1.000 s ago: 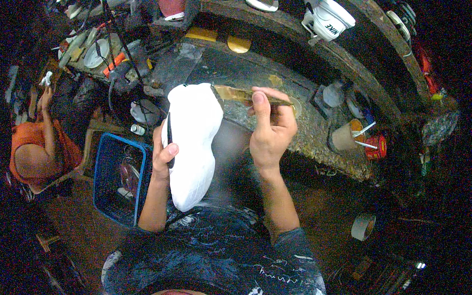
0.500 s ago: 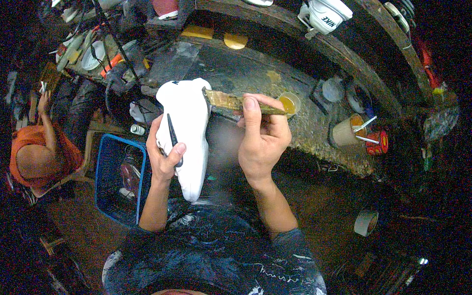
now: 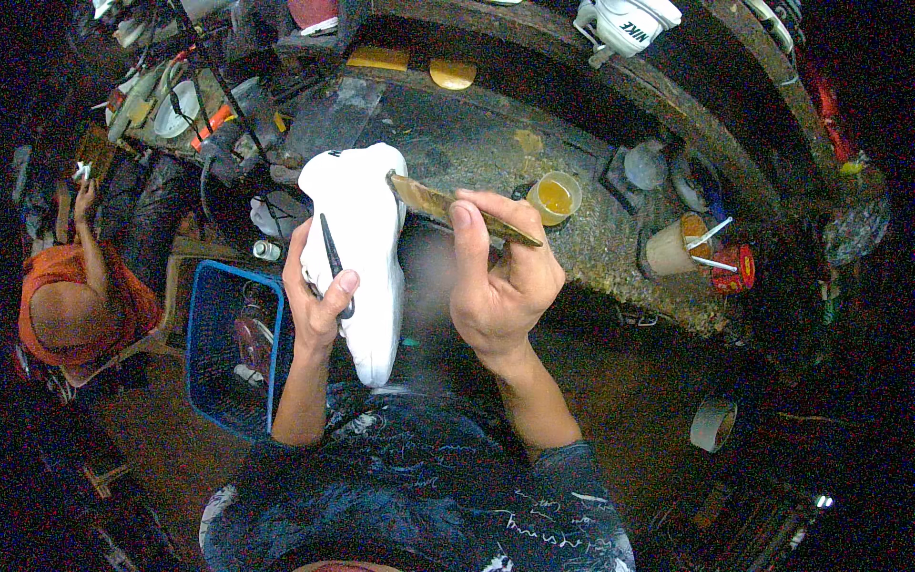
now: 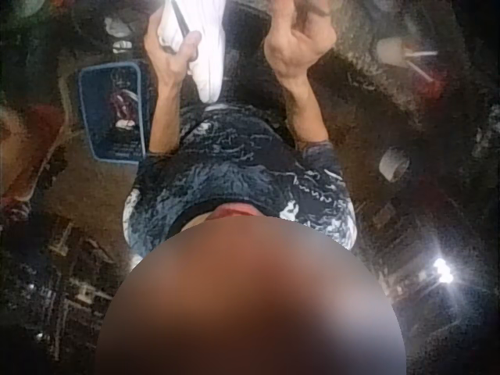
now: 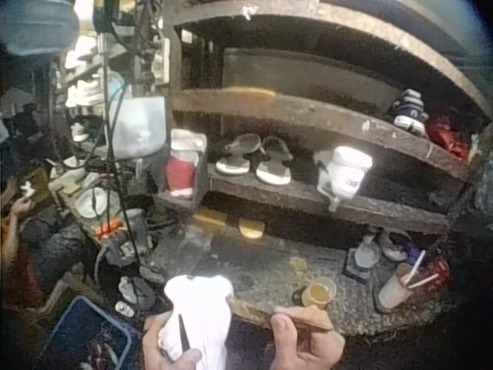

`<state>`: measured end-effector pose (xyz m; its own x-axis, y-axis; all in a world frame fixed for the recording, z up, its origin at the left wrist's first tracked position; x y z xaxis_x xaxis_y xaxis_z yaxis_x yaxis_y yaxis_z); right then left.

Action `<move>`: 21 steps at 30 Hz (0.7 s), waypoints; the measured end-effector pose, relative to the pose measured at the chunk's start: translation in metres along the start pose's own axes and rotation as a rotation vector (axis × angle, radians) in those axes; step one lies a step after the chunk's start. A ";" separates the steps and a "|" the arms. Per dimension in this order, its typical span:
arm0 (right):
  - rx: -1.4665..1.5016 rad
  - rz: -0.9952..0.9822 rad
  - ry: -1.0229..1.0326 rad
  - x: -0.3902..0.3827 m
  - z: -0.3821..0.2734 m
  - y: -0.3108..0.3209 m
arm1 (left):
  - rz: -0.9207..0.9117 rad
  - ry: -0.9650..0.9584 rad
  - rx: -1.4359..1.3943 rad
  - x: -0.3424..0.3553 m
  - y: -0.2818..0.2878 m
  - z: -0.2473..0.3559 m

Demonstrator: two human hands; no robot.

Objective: The person holds a white sneaker and uses a brush to apply a substance to the sole and upper. They repeatedly dip the brush into a small container and continue painting different areas of the shoe.

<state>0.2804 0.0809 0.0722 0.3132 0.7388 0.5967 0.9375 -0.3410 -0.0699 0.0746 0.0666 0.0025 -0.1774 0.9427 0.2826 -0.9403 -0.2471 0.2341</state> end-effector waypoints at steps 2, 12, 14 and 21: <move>0.007 0.004 -0.003 -0.001 0.001 0.000 | -0.010 0.022 -0.004 0.000 0.000 -0.001; 0.018 -0.027 0.048 -0.005 0.002 0.004 | -0.015 0.090 -0.072 -0.003 -0.006 -0.006; 0.027 -0.034 0.071 -0.006 0.003 0.004 | -0.028 0.095 -0.070 -0.003 -0.006 -0.007; 0.032 -0.055 0.101 -0.007 0.003 0.007 | -0.039 0.115 -0.100 -0.003 -0.009 -0.006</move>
<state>0.2851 0.0752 0.0647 0.2458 0.6929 0.6778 0.9576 -0.2818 -0.0592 0.0815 0.0671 -0.0062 -0.1670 0.9720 0.1651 -0.9704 -0.1917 0.1469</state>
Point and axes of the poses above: each hand's wrist, its own x-axis towards the middle knuckle, its own y-axis out of the back of the hand, z = x × y, the point moved 2 cm from there along x, towards the middle knuckle, and after that the axes turned 13 degrees about x, right-handed, at the moved point
